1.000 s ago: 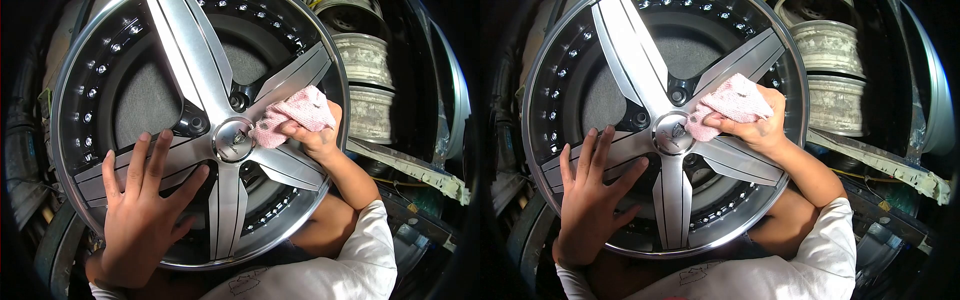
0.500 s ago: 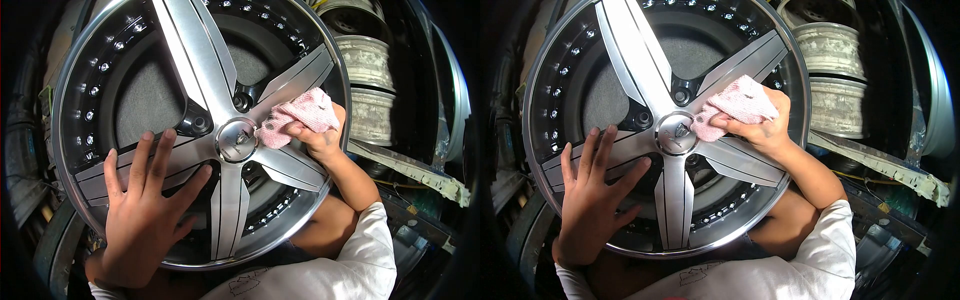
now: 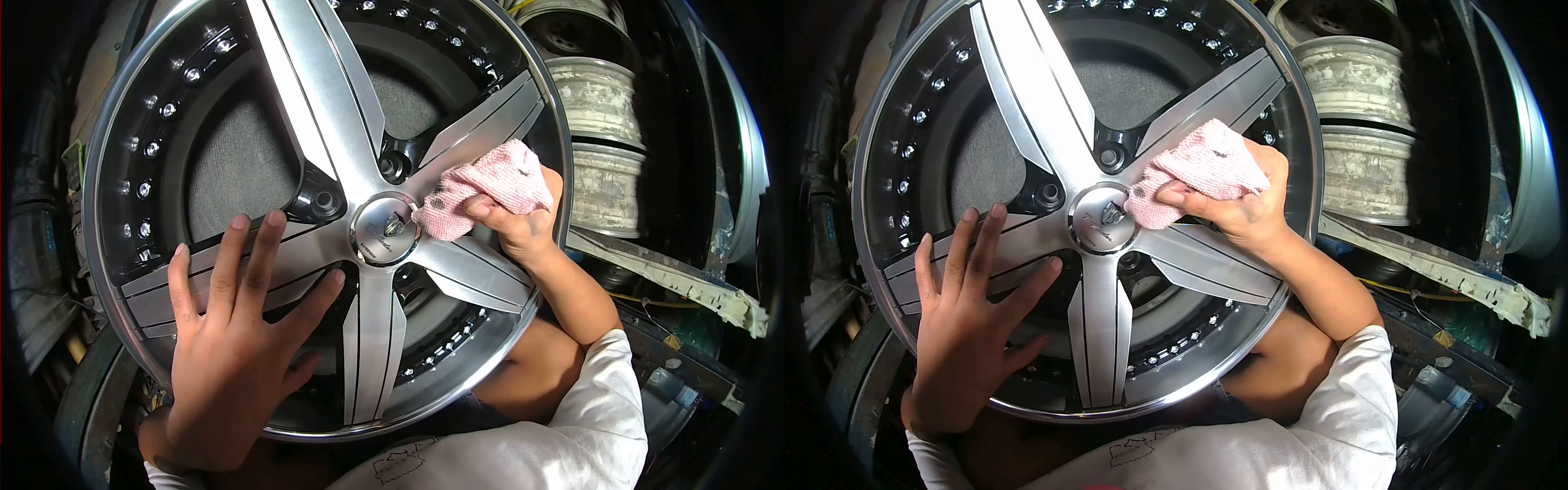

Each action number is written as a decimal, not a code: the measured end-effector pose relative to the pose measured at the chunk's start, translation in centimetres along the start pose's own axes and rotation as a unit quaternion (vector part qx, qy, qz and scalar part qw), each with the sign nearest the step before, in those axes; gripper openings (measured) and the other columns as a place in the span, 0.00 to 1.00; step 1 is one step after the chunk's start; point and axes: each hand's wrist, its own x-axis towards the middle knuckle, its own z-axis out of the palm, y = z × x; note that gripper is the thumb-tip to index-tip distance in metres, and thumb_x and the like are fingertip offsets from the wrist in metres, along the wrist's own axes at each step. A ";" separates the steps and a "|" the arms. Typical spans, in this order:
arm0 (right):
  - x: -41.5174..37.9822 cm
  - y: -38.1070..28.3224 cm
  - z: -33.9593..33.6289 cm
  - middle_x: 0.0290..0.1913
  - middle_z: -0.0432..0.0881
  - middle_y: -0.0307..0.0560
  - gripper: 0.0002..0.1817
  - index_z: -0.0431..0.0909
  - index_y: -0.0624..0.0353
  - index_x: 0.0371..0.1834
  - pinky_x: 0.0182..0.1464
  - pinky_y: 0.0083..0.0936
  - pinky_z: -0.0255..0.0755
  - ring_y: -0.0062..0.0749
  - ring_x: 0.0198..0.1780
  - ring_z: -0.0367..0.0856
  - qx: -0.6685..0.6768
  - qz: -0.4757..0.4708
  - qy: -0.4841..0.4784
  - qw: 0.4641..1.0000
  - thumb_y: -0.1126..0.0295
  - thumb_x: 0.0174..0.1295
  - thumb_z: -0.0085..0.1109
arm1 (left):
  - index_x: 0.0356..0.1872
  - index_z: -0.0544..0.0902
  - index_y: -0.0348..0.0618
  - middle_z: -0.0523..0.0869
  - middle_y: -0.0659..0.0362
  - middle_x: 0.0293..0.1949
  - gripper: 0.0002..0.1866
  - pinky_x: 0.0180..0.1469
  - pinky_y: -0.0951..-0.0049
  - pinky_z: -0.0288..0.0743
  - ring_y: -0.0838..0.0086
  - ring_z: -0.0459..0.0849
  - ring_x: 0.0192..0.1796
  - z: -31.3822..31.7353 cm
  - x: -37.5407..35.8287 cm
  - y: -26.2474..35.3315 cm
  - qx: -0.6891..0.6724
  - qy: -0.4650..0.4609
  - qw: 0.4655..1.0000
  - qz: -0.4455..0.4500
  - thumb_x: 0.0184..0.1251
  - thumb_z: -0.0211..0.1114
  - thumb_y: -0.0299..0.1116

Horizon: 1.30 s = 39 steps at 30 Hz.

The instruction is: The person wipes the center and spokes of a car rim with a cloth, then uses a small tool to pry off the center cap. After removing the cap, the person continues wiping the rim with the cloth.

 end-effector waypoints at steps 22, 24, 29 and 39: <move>0.1 -0.2 0.0 0.35 0.86 0.47 0.17 0.81 0.69 0.39 0.40 0.19 0.77 0.22 0.35 0.83 -0.002 0.017 0.007 1.000 0.80 0.44 0.73 | 0.56 0.77 0.68 0.57 0.50 0.70 0.40 0.66 0.33 0.48 0.51 0.54 0.73 -0.1 0.0 0.1 0.002 -0.002 1.000 -0.002 0.32 0.80 0.37; 0.1 -0.1 -0.1 0.35 0.86 0.47 0.17 0.81 0.69 0.40 0.40 0.18 0.77 0.22 0.35 0.83 0.003 0.007 0.001 1.000 0.80 0.44 0.73 | 0.56 0.77 0.68 0.57 0.50 0.70 0.40 0.66 0.33 0.47 0.51 0.54 0.73 -0.1 0.0 0.1 0.002 -0.001 1.000 -0.002 0.32 0.80 0.38; 0.1 -0.1 0.0 0.35 0.86 0.47 0.18 0.80 0.70 0.40 0.40 0.19 0.77 0.22 0.36 0.84 -0.005 0.006 0.005 1.000 0.80 0.44 0.73 | 0.56 0.77 0.69 0.57 0.50 0.70 0.40 0.66 0.33 0.47 0.51 0.54 0.73 -0.2 0.0 0.0 0.001 -0.004 1.000 -0.002 0.32 0.80 0.38; 0.0 0.1 0.0 0.36 0.86 0.48 0.18 0.80 0.71 0.41 0.42 0.20 0.78 0.24 0.37 0.84 0.044 0.008 -0.004 0.999 0.81 0.45 0.72 | 0.56 0.77 0.68 0.57 0.50 0.70 0.39 0.66 0.33 0.47 0.52 0.54 0.73 -0.3 0.1 0.2 -0.001 -0.008 1.000 -0.005 0.33 0.80 0.37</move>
